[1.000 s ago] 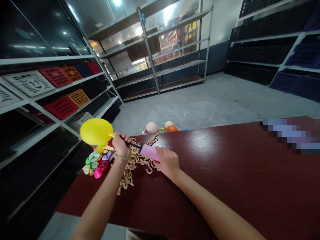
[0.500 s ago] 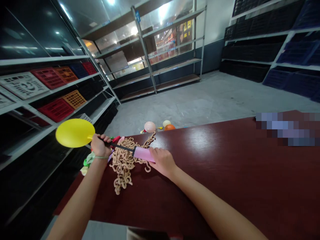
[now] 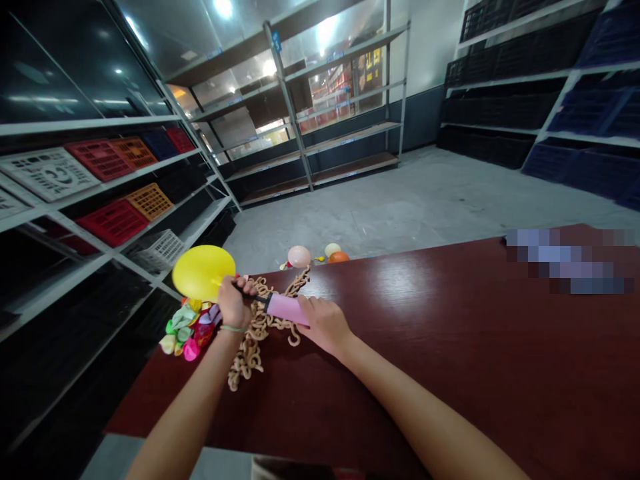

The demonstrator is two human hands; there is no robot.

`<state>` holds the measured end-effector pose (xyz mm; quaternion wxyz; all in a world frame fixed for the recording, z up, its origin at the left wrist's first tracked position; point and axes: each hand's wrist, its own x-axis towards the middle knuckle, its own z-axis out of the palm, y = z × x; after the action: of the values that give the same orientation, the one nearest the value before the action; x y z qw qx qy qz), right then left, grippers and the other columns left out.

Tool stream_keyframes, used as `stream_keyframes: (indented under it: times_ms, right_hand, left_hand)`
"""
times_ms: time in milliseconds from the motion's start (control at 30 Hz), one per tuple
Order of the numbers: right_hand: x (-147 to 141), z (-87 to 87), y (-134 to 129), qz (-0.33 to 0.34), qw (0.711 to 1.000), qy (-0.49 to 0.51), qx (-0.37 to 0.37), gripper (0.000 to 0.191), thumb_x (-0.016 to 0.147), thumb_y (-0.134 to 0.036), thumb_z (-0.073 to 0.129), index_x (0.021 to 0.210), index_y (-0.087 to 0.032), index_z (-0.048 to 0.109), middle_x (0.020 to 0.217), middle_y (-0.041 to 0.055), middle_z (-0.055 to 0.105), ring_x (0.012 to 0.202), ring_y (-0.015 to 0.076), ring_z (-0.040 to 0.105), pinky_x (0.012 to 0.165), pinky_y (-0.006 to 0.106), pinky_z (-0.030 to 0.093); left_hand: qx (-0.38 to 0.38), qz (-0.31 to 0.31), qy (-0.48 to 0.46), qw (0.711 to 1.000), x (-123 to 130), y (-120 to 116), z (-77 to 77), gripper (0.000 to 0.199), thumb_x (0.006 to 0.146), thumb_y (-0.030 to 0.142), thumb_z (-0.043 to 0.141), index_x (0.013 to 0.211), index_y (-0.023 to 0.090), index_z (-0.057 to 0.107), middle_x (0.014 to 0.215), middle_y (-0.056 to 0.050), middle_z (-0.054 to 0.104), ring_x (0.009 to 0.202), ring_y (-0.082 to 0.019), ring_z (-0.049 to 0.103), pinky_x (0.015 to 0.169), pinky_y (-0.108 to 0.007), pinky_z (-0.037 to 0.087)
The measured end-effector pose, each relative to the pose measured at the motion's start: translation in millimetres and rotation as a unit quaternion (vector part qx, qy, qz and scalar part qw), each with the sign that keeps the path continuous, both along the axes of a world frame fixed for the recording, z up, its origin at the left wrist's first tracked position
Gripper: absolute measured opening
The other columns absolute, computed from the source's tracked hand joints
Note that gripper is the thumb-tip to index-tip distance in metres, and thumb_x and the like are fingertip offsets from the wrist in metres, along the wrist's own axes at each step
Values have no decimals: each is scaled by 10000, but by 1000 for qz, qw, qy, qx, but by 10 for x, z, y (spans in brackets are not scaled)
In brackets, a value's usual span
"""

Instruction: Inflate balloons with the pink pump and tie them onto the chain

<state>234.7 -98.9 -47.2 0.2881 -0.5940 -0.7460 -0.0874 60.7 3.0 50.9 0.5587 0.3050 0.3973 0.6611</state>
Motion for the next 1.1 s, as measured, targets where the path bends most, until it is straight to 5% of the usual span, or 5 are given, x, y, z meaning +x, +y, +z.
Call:
stream_keyframes:
  times_ms: [200,567,667,933,1100]
  right_hand:
    - [-31,-34,41,16,998,53,29,432,811,-332,660,1202,-200,531,910,38,659,785,188,600,677,304,383]
    - [38,33,-4,-47,996,71,6,413,778,-307,685,1160,-210,559,905,39,673,792,191,620,655,288,364]
    - [-16,21,-2,-15,997,70,8,433,813,-329,666,1204,-204,530,921,36,678,805,194,633,667,295,388]
    - [-65,-15,35,-4,994,104,17,467,821,-338,666,1240,-209,508,938,24,688,814,193,648,668,300,405]
    - [-4,3,46,-58,997,57,-10,398,824,-366,657,1177,-211,561,885,33,675,780,189,624,637,291,348]
  left_hand:
    - [52,97,13,994,-468,339,500,193,807,249,541,723,220,369,549,76,316,393,-62,300,388,-202,250]
    - [60,12,25,998,491,-157,-159,283,874,365,531,689,218,374,556,59,381,398,-78,371,408,-231,325]
    - [48,25,30,998,280,-29,-88,257,851,306,529,672,220,365,545,57,382,391,-89,370,395,-235,318]
    - [45,98,24,994,-339,630,476,213,820,293,549,724,217,375,538,86,357,370,-56,328,383,-182,245]
    - [38,98,32,994,125,372,132,230,851,305,505,721,222,334,535,88,364,369,-55,331,385,-179,270]
